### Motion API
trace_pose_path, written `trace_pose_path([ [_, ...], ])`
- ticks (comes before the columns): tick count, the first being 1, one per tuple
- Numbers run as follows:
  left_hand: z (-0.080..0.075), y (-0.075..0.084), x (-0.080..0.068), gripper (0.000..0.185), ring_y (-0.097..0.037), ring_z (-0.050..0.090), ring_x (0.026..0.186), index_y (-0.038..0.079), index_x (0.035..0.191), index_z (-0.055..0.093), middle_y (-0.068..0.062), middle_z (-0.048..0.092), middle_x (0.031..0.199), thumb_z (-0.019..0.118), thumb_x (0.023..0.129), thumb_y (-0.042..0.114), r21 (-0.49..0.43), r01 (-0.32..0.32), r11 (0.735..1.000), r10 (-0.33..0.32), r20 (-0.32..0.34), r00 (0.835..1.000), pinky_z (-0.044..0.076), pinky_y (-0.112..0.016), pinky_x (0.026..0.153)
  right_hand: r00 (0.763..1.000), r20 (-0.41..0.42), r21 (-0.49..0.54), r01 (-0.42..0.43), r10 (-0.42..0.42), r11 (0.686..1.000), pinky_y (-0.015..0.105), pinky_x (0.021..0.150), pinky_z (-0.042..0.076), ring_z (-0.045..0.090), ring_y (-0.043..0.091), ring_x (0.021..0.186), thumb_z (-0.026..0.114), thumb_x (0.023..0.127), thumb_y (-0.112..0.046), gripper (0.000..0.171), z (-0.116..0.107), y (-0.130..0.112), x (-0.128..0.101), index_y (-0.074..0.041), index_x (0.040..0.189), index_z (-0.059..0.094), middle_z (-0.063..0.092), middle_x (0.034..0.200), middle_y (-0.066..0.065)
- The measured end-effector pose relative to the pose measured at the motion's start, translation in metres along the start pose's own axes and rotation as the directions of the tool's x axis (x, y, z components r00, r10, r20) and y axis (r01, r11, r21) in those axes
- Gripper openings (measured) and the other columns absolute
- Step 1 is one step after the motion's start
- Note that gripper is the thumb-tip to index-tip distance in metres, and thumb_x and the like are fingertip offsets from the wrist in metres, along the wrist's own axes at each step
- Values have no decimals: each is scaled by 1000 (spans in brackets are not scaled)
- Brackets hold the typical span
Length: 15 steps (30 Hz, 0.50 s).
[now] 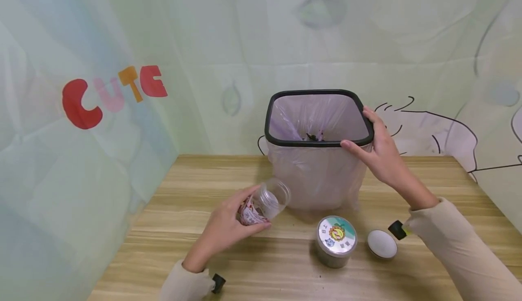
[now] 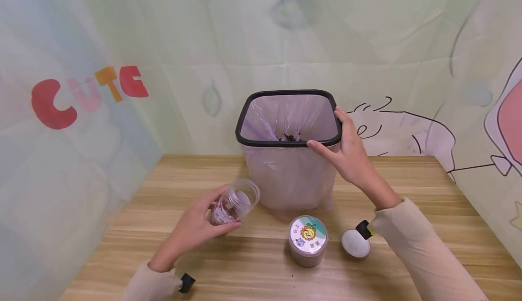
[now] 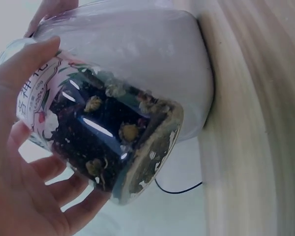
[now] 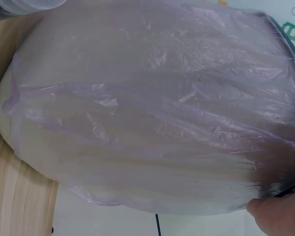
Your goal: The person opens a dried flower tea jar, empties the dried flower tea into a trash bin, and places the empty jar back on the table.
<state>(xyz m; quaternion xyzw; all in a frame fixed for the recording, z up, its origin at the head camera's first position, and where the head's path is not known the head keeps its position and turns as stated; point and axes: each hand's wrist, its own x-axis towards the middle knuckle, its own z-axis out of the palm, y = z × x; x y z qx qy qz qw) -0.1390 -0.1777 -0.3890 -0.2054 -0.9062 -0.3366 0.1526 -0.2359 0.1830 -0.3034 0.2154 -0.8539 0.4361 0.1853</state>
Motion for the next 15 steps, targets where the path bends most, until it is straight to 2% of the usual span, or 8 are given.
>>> trace_pose_path([
  [5,-10,2,2,86,-15,60,107,32,146,49,6,60,130,89,71,46,-9,6,1000,-7,-79,997,52,-42,82,1000,5,11,-5,5,1000,61,116,14,13,32,150,69,92,-40,92,0,-1,0,-9,159,13,11,165,9],
  [11,-20,4,6,84,-17,58,114,29,145,49,5,59,132,89,72,42,-43,4,999,-11,-163,987,51,-46,87,999,15,21,-32,31,999,59,116,15,12,27,150,69,93,-40,92,0,-1,1,-10,159,13,10,166,5],
  [15,-26,7,10,85,-18,58,113,30,147,48,2,60,131,90,73,39,-30,-7,1000,0,-204,979,51,-45,86,1000,16,30,-24,24,999,60,116,15,12,29,150,69,93,-39,92,0,-1,0,-10,159,13,10,166,6],
])
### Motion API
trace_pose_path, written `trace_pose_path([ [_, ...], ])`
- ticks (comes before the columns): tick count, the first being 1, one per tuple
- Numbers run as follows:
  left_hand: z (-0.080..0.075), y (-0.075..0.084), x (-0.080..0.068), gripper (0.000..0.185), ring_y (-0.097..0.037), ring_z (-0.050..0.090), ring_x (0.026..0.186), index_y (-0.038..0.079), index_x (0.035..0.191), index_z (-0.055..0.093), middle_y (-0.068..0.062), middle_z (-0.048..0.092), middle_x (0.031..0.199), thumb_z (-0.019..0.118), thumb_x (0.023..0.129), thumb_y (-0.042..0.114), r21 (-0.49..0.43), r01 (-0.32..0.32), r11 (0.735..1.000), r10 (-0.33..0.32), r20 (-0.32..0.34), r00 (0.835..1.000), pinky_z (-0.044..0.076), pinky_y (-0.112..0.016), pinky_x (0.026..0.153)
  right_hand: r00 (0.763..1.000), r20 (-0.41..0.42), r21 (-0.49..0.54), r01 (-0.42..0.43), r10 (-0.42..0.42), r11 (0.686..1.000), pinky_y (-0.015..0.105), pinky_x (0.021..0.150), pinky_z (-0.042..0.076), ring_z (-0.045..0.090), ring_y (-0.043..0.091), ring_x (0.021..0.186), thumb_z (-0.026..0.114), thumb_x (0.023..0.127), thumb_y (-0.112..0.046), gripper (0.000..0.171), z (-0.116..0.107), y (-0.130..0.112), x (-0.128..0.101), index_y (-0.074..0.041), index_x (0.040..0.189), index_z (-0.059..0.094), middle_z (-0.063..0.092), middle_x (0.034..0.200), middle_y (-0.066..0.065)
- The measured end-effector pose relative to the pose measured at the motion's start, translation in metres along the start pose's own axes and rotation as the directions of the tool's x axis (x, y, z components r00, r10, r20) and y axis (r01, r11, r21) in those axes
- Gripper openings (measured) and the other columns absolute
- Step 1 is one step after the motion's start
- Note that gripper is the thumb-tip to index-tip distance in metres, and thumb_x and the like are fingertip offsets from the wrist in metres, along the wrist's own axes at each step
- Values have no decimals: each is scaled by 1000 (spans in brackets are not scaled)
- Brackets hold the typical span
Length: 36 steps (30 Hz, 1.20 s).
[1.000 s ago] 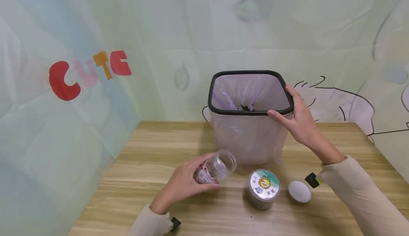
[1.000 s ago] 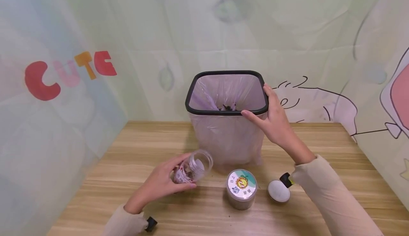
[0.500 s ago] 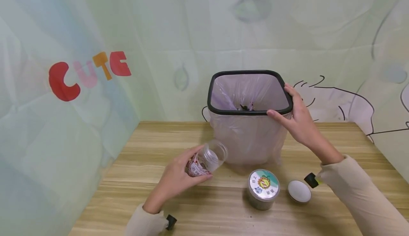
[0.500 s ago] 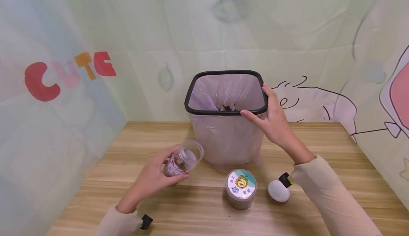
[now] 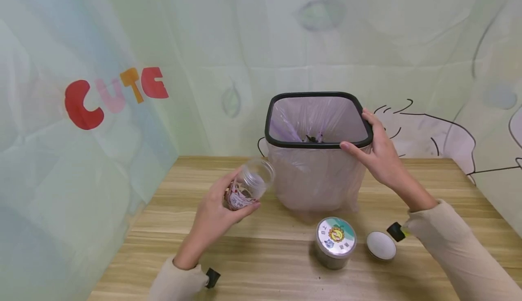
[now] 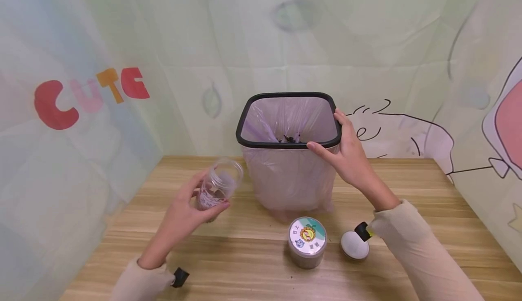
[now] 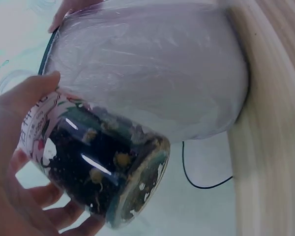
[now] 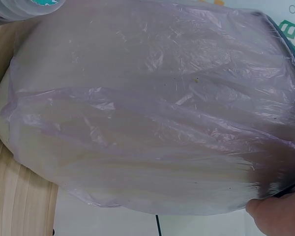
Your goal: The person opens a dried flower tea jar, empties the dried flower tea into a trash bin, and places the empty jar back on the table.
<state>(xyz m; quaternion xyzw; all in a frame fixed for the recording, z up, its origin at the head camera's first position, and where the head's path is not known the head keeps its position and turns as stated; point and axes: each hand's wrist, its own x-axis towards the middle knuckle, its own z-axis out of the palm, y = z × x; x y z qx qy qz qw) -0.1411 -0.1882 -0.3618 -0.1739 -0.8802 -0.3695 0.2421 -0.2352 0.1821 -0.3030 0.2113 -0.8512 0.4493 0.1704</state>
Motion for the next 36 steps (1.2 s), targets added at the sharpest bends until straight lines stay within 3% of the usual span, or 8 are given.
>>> trace_pose_path([
  [10,-14,8,16,84,-21,60,105,26,145,51,-4,62,124,91,72,35,48,8,999,-3,-105,994,50,-44,79,1000,12,-2,22,-22,1000,62,114,17,15,33,149,70,92,-39,93,3,1,-1,-10,159,13,11,165,9],
  [36,-35,35,76,82,-22,55,100,33,146,50,-7,62,117,89,74,38,121,-85,989,108,-199,974,45,-43,75,1000,19,-11,2,-2,1000,63,114,17,13,34,150,69,93,-37,92,-2,-1,-2,-10,160,11,9,166,9],
])
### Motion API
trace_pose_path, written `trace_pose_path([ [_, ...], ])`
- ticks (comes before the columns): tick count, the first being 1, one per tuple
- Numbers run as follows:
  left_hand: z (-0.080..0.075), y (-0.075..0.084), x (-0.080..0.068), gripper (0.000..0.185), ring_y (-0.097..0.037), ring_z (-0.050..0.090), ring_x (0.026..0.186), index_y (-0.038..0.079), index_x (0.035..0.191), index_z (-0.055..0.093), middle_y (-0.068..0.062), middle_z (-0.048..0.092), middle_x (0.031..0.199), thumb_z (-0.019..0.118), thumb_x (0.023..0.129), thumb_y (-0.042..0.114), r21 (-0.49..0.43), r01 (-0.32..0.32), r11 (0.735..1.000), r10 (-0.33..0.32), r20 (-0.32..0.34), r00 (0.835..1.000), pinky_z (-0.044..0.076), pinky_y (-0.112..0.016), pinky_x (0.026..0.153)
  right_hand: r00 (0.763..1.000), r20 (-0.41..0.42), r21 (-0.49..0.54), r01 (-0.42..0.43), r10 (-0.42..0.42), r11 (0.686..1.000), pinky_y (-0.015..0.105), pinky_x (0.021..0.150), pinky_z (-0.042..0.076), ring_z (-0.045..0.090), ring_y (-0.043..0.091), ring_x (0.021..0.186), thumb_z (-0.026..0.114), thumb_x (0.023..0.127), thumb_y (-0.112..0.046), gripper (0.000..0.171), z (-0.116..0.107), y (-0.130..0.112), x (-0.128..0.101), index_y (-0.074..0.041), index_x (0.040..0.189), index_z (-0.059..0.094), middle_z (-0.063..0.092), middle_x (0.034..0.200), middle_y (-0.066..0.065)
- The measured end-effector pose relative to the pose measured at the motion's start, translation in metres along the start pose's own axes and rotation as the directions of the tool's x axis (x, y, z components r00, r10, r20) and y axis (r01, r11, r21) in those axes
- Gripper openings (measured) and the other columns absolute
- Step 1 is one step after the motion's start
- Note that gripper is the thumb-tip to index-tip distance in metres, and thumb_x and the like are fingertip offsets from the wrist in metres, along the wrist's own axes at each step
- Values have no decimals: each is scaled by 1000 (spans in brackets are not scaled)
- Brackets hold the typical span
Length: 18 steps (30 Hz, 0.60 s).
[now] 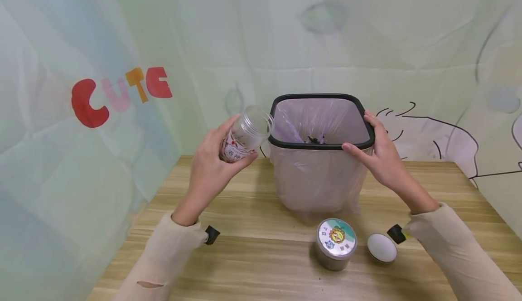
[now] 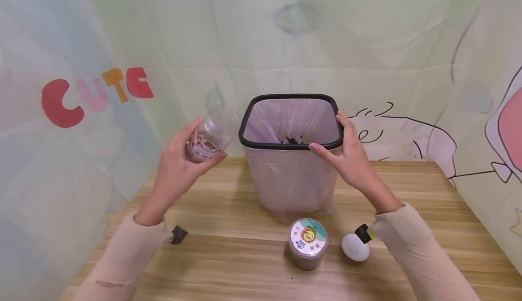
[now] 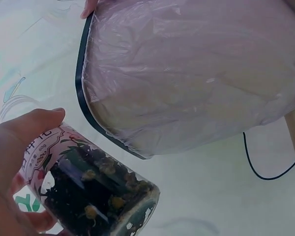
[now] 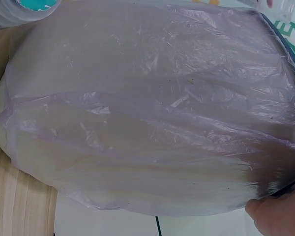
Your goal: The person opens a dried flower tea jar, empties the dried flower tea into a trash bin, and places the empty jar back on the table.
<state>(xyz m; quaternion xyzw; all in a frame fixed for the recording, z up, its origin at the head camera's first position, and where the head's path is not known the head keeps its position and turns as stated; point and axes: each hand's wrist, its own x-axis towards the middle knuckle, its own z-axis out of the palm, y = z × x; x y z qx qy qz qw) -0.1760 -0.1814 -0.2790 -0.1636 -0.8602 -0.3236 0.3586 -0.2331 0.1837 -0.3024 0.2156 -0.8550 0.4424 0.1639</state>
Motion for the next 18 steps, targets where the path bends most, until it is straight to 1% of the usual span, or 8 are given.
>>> trace_pose_path([
  [3,0,1,8,82,-23,54,97,31,146,51,-8,62,114,89,73,37,-1,-17,1000,17,-8,1000,44,-41,73,1000,2,-1,0,0,1000,63,114,17,13,34,149,69,93,-37,92,0,-1,0,-10,160,11,9,166,9],
  [6,0,3,15,83,-23,53,95,32,146,51,-8,61,112,89,73,37,5,-26,1000,26,-5,1000,43,-40,72,1000,2,-1,0,0,1000,63,114,17,13,34,149,70,93,-37,93,0,-1,0,-10,160,11,9,166,9],
  [14,0,9,31,83,-26,53,98,33,145,51,-12,59,113,90,72,36,74,-22,997,21,11,1000,45,-46,73,1000,4,-7,2,-2,1000,63,114,18,14,34,149,70,93,-38,93,0,-1,0,-10,160,11,9,166,9],
  [18,1,13,38,83,-27,53,97,32,145,52,-12,59,112,91,72,37,101,-35,994,32,32,999,45,-45,73,1000,7,-5,3,-3,1000,63,114,18,14,34,149,69,93,-38,93,-1,-1,0,-10,160,11,9,166,9],
])
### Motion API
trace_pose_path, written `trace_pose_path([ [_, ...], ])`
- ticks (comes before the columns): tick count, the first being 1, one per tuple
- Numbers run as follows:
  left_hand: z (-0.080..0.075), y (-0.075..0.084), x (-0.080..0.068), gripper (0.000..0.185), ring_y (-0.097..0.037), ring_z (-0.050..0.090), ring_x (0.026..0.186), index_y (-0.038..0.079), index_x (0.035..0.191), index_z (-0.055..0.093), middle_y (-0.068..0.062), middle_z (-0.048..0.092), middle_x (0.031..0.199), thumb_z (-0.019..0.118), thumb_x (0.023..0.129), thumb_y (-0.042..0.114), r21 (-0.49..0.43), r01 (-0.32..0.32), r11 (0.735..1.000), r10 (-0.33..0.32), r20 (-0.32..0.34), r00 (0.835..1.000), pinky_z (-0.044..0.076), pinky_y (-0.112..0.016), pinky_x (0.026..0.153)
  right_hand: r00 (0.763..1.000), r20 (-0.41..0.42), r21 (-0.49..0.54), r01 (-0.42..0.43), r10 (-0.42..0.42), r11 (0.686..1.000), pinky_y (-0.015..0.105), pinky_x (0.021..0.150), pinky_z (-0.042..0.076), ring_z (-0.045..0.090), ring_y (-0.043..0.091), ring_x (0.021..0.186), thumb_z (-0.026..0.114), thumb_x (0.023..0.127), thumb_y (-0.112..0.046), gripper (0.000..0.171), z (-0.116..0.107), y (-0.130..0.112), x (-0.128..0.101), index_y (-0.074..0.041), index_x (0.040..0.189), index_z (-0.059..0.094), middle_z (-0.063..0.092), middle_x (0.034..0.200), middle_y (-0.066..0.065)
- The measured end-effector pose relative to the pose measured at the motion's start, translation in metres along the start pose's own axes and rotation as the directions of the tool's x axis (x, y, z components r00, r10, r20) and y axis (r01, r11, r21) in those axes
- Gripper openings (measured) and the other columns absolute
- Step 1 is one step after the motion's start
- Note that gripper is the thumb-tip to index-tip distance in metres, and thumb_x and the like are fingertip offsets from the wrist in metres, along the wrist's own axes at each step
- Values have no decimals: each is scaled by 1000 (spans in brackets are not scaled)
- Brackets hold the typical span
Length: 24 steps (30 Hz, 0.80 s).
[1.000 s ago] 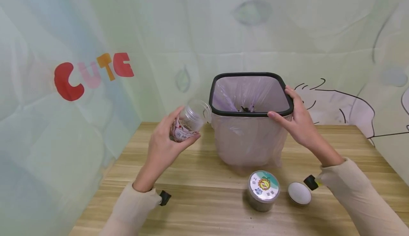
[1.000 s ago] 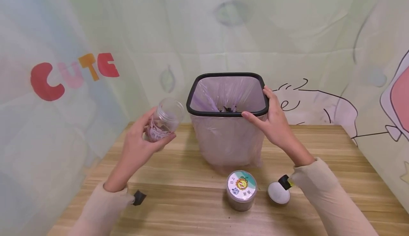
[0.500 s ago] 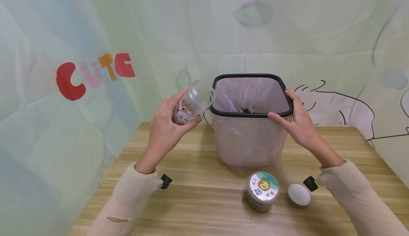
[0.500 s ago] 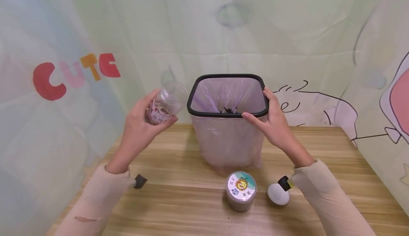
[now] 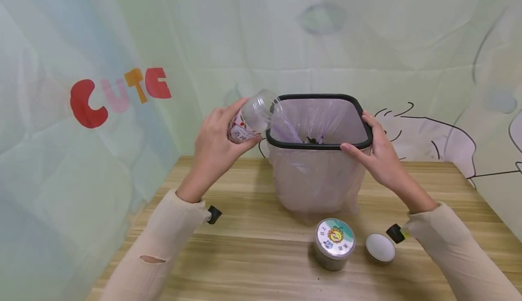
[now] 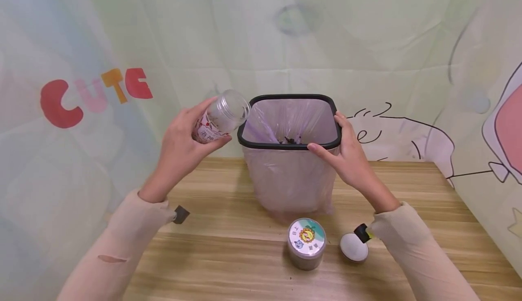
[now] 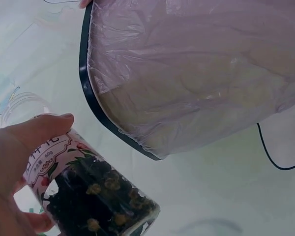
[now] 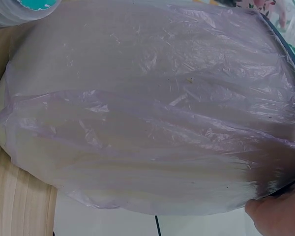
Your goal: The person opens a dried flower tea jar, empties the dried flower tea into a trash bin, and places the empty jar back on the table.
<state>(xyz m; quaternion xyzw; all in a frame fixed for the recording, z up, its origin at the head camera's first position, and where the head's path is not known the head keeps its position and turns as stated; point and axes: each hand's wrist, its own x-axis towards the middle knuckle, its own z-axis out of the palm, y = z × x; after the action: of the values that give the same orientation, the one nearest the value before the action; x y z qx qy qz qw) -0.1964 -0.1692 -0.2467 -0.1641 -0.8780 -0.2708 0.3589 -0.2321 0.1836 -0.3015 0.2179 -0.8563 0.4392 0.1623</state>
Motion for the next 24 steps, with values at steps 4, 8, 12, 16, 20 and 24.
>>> trace_pose_path([
  [4,2,3,6,83,-27,53,96,33,144,53,-10,59,111,91,71,37,20,-12,1000,12,8,1000,45,-44,71,1000,0,1,1,-1,1000,63,114,18,14,34,149,69,94,-38,92,0,0,0,-10,160,11,9,166,9],
  [8,3,5,13,82,-28,54,96,35,144,53,-10,60,112,91,71,37,39,-23,999,22,19,1000,46,-44,71,1000,2,-4,-1,1,1000,64,113,18,13,34,150,68,94,-39,92,0,-1,0,-10,160,10,8,166,9],
  [12,3,4,20,80,-30,55,97,35,142,55,-11,61,114,91,71,35,60,-22,998,20,23,1000,47,-46,72,1000,4,-9,-4,4,1000,64,113,18,13,34,150,68,94,-40,92,-1,-1,0,-10,160,11,8,166,8],
  [16,2,2,26,79,-31,55,102,35,142,56,-9,61,119,92,71,35,77,-32,996,30,24,999,47,-47,76,1000,3,-10,-4,4,1000,64,113,17,13,34,150,68,94,-40,92,-1,-1,0,-10,160,11,8,166,8],
  [20,2,2,29,78,-31,55,105,36,141,57,-7,61,122,91,71,34,93,-61,994,58,32,998,46,-47,79,1000,1,-12,-4,4,1000,63,114,17,13,34,150,68,94,-40,92,-1,0,1,-10,160,11,9,166,8],
  [24,3,3,34,76,-31,55,104,35,140,57,-8,61,122,91,72,33,120,-96,988,92,37,995,45,-47,79,1000,-2,-9,-5,5,1000,62,115,16,13,33,150,69,93,-40,92,-1,-1,2,-9,159,12,9,166,8],
])
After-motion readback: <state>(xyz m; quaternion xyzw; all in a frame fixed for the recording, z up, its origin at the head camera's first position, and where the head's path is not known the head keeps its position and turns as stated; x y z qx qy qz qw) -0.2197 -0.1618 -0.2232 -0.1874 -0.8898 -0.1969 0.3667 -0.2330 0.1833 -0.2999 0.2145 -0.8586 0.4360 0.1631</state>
